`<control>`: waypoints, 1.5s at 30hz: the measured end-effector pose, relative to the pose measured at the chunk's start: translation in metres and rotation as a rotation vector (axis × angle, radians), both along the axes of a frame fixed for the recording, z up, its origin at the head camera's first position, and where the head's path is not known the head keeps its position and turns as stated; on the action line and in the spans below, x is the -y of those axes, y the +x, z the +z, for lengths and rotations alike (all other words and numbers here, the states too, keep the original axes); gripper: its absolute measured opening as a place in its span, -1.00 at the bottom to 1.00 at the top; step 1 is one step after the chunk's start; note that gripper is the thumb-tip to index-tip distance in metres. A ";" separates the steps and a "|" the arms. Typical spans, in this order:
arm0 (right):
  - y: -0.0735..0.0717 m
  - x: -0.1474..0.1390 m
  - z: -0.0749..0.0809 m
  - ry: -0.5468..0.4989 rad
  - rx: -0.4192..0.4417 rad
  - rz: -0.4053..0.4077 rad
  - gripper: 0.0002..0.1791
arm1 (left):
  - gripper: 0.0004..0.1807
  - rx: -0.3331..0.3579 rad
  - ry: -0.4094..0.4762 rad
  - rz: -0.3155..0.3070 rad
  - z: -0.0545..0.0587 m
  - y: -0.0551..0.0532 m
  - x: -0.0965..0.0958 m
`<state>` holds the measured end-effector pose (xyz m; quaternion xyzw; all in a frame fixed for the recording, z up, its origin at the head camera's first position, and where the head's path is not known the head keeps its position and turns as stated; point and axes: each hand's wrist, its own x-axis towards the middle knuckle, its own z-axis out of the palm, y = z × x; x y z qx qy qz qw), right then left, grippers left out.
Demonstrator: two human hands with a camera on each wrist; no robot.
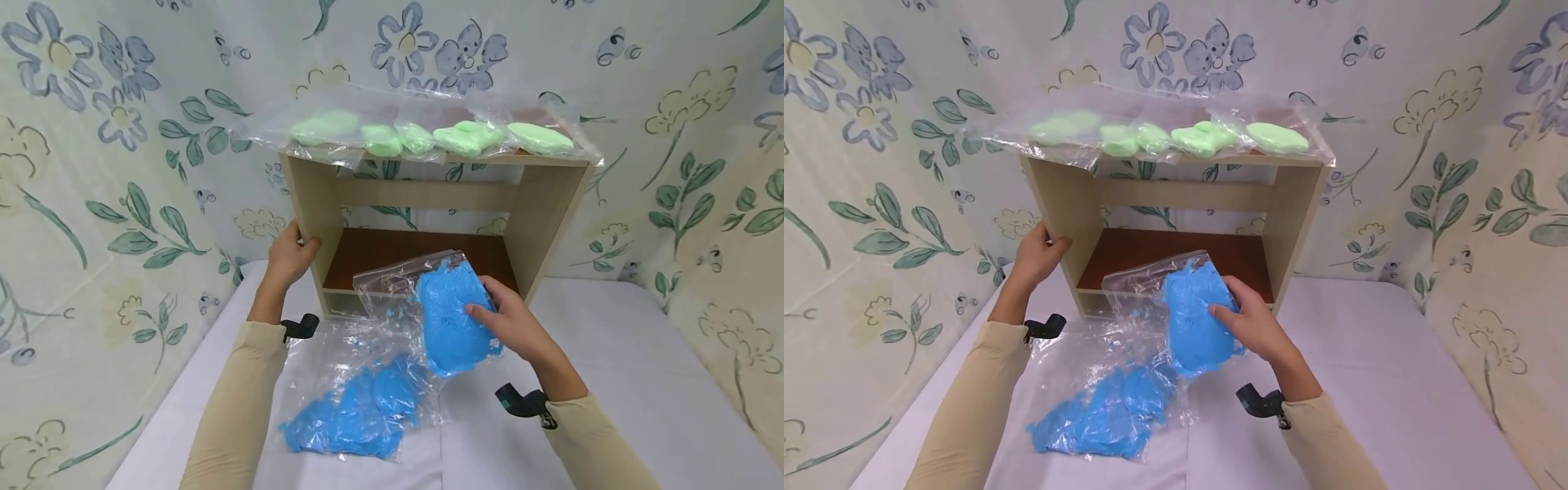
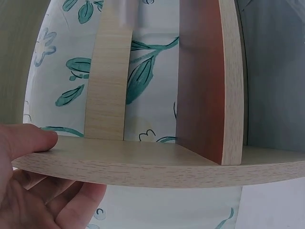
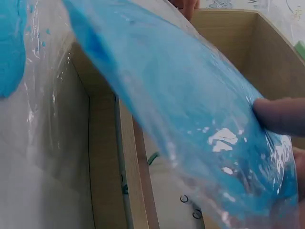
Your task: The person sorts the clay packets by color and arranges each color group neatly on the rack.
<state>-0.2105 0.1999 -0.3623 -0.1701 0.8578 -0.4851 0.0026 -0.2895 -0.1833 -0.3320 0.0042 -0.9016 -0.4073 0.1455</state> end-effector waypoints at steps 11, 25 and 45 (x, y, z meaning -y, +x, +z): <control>-0.047 0.043 -0.012 -0.253 0.194 -0.155 -0.15 | -0.38 -0.003 -0.019 0.002 0.003 -0.001 -0.004; -0.086 0.085 -0.024 0.160 -0.029 -0.271 -0.27 | -0.38 -0.004 -0.010 0.045 0.000 0.002 -0.008; -0.068 0.128 -0.061 0.761 -0.654 -0.013 -0.28 | -0.43 -0.030 -0.023 0.049 0.001 0.002 -0.007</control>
